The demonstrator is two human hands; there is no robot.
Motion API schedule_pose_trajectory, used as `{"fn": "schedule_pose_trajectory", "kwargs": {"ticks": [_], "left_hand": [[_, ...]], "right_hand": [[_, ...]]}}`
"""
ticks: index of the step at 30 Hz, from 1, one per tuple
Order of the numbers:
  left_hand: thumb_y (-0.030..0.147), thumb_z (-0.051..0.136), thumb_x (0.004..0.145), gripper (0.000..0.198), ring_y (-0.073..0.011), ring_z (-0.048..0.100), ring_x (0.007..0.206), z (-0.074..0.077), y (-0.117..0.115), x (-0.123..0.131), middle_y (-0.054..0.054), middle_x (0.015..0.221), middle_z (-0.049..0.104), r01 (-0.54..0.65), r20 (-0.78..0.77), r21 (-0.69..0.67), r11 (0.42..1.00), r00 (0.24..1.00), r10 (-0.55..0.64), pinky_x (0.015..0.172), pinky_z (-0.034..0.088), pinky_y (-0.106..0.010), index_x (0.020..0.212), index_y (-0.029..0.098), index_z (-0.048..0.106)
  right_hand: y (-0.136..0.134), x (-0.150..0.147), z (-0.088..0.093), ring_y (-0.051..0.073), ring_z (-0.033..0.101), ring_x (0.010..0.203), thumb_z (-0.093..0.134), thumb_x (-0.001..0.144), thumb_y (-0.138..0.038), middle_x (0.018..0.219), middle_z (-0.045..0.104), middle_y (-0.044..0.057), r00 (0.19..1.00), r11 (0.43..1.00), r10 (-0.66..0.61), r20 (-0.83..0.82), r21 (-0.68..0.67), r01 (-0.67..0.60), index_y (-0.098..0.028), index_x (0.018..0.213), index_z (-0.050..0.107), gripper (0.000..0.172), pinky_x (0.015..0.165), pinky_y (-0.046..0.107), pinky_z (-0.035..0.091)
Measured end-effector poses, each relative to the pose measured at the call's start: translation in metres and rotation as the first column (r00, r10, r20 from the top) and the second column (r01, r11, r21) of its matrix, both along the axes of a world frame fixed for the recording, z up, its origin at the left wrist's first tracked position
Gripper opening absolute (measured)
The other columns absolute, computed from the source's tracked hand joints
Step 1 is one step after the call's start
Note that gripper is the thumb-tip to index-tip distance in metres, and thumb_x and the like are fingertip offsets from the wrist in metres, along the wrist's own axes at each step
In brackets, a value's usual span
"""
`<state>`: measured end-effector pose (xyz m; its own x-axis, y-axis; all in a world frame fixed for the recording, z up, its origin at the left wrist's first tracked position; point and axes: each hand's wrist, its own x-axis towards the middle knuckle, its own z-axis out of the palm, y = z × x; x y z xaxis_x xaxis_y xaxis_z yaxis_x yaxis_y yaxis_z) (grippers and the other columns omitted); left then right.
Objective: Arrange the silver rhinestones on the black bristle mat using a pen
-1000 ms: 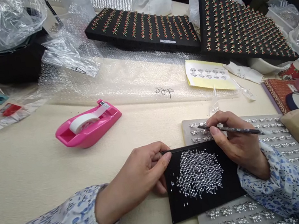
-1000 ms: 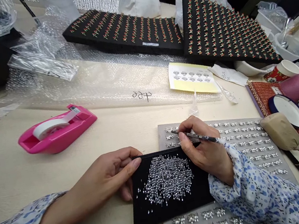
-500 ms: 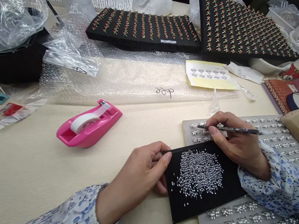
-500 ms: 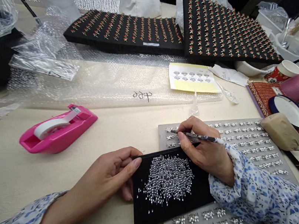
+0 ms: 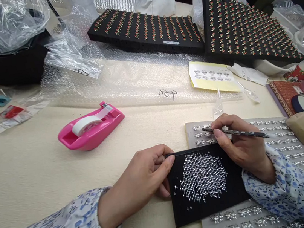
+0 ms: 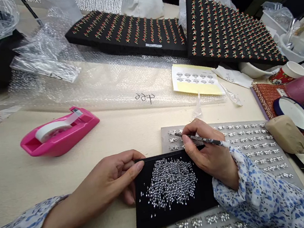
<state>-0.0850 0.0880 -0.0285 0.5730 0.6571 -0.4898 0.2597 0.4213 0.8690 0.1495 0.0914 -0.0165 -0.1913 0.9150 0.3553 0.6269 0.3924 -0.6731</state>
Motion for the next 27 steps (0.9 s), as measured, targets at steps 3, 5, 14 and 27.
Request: {"fn": "schedule_pose_trajectory", "kwargs": {"ticks": [3,5,14,27], "left_hand": [[0.036,0.046,0.088,0.022,-0.0114,0.062,0.045,-0.0012,0.0001,-0.0007,0.002,0.06,0.06,0.004,0.001,0.008,1.0,1.0,-0.005,0.041,0.048,-0.013,0.091,0.014,0.052],[0.036,0.046,0.088,0.022,-0.0115,0.062,0.046,-0.0017,-0.0001,-0.001,0.002,0.06,0.06,0.006,0.002,0.009,1.0,1.0,-0.006,0.041,0.048,-0.013,0.092,0.014,0.052],[0.034,0.047,0.088,0.021,-0.0107,0.061,0.045,0.0027,-0.0002,0.0007,0.003,0.059,0.059,-0.012,0.006,-0.003,1.0,1.0,0.012,0.04,0.048,-0.013,0.09,0.014,0.052],[0.037,0.046,0.088,0.024,-0.0115,0.062,0.046,-0.0006,-0.0001,-0.0008,0.002,0.06,0.06,0.013,-0.021,0.004,1.0,1.0,-0.013,0.04,0.047,-0.014,0.092,0.015,0.053]], "right_hand": [[-0.0005,0.0,-0.0001,0.013,0.055,0.07,0.054,0.075,-0.009,0.076,0.058,0.001,0.999,1.0,-0.004,-0.034,-0.002,0.004,-0.017,0.083,0.057,0.012,0.065,0.031,0.043],[-0.001,0.0003,-0.0006,0.013,0.055,0.07,0.054,0.075,-0.01,0.076,0.058,0.002,0.998,1.0,-0.009,-0.055,-0.003,0.009,-0.017,0.084,0.057,0.012,0.065,0.031,0.043],[-0.0006,0.0004,-0.0005,0.013,0.055,0.068,0.054,0.075,-0.01,0.074,0.058,0.001,1.0,1.0,-0.007,-0.012,-0.012,0.007,-0.018,0.082,0.057,0.011,0.064,0.031,0.043],[-0.0015,0.0016,0.0008,0.014,0.057,0.074,0.055,0.075,-0.01,0.078,0.059,0.001,0.998,1.0,-0.019,-0.061,0.017,0.02,-0.019,0.087,0.059,0.016,0.066,0.031,0.045]]}}
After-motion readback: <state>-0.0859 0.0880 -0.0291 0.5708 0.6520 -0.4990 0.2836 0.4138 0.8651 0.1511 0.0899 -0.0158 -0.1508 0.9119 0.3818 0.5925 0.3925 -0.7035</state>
